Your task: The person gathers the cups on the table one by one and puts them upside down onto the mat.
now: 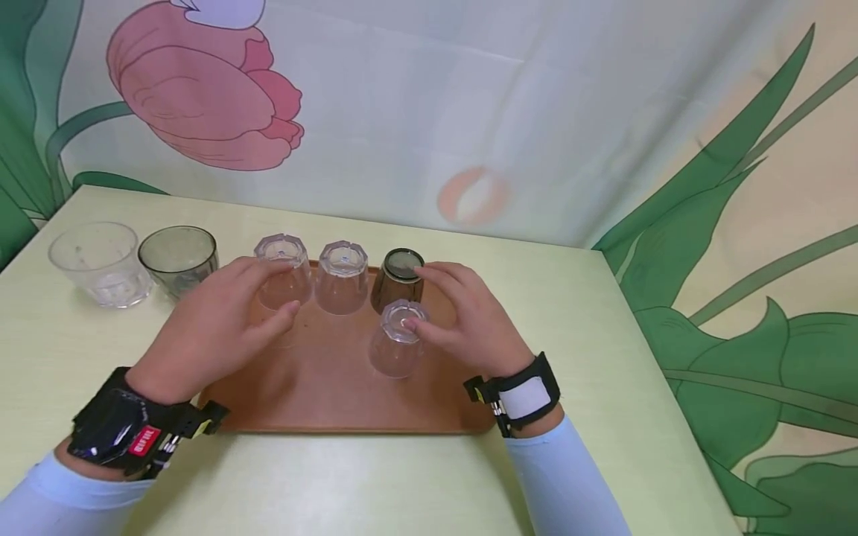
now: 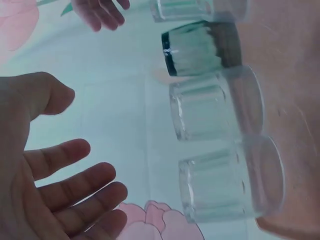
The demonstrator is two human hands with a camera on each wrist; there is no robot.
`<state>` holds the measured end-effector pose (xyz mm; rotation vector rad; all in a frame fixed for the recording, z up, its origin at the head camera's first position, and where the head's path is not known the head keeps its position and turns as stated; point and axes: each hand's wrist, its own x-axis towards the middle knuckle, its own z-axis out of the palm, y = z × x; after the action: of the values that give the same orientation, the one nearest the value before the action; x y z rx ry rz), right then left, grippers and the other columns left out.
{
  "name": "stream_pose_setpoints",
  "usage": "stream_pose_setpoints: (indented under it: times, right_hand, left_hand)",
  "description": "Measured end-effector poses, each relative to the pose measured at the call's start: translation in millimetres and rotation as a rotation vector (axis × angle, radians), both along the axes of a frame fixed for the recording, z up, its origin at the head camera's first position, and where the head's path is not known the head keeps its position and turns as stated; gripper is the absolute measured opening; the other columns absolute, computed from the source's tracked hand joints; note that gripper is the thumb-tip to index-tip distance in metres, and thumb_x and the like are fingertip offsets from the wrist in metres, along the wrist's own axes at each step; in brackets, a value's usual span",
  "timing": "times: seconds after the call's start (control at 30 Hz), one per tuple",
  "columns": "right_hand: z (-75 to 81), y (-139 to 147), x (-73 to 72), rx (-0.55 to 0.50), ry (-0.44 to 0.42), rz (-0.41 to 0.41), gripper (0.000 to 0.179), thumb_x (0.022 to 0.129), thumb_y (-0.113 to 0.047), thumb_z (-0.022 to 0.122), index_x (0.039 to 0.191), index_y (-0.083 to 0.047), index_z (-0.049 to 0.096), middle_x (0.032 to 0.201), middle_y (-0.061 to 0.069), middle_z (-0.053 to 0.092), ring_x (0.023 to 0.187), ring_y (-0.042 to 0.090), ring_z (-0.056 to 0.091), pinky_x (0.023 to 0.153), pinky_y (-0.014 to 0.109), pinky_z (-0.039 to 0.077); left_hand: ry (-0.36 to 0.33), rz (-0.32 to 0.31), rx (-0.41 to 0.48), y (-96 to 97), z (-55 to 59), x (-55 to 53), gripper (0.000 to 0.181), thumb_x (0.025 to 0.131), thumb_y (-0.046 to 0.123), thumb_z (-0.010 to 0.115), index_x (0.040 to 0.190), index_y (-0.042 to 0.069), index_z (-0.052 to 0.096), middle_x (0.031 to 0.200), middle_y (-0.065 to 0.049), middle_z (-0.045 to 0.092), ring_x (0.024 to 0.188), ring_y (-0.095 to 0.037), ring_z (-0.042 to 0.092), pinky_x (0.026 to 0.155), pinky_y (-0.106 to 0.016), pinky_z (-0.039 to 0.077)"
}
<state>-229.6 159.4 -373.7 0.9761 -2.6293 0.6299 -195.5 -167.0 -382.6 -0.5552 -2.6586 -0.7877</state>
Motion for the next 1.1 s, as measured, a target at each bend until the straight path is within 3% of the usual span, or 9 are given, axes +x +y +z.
stream_pose_setpoints:
  times: [0.37, 0.53, 0.87, 1.1]
  right_hand:
    - [14.4, 5, 3.5, -0.044, 0.016, -0.036, 0.065, 0.084, -0.034, 0.080, 0.140, -0.010, 0.056, 0.142, 0.011, 0.053, 0.136, 0.026, 0.046, 0.114, 0.043, 0.041]
    - [14.1, 7, 3.7, -0.048, 0.002, -0.044, 0.067, 0.085, -0.038, 0.079, 0.141, -0.011, 0.055, 0.144, 0.009, 0.052, 0.137, 0.024, 0.045, 0.114, 0.042, 0.041]
    - [18.3, 8, 7.7, -0.055, 0.064, -0.019, 0.071, 0.081, -0.033, 0.082, 0.141, -0.007, 0.053, 0.144, 0.013, 0.051, 0.137, 0.028, 0.045, 0.114, 0.045, 0.041]
    - [19.6, 8, 9.2, -0.069, 0.075, -0.010, 0.071, 0.081, -0.034, 0.082, 0.141, -0.008, 0.053, 0.144, 0.012, 0.051, 0.136, 0.027, 0.045, 0.113, 0.045, 0.041]
  left_hand:
    - [0.069, -0.084, 0.069, 20.5, 15.4, -6.7, 0.053, 0.090, 0.025, 0.071, 0.137, 0.005, 0.055, 0.135, -0.013, 0.060, 0.126, -0.031, 0.055, 0.105, -0.054, 0.046]
    - [0.113, -0.098, 0.095, 27.2, 16.1, -6.7, 0.058, 0.087, 0.027, 0.076, 0.137, 0.004, 0.056, 0.136, -0.013, 0.059, 0.128, -0.030, 0.053, 0.105, -0.052, 0.047]
    - [0.176, -0.120, 0.124, 38.0, 20.3, -2.3, 0.065, 0.085, 0.030, 0.076, 0.142, 0.008, 0.053, 0.144, -0.015, 0.054, 0.133, -0.032, 0.049, 0.109, -0.054, 0.043]
    - [0.191, -0.123, 0.152, 43.5, 24.7, 0.8, 0.067, 0.085, 0.033, 0.077, 0.142, 0.007, 0.052, 0.145, -0.014, 0.053, 0.133, -0.033, 0.050, 0.107, -0.055, 0.044]
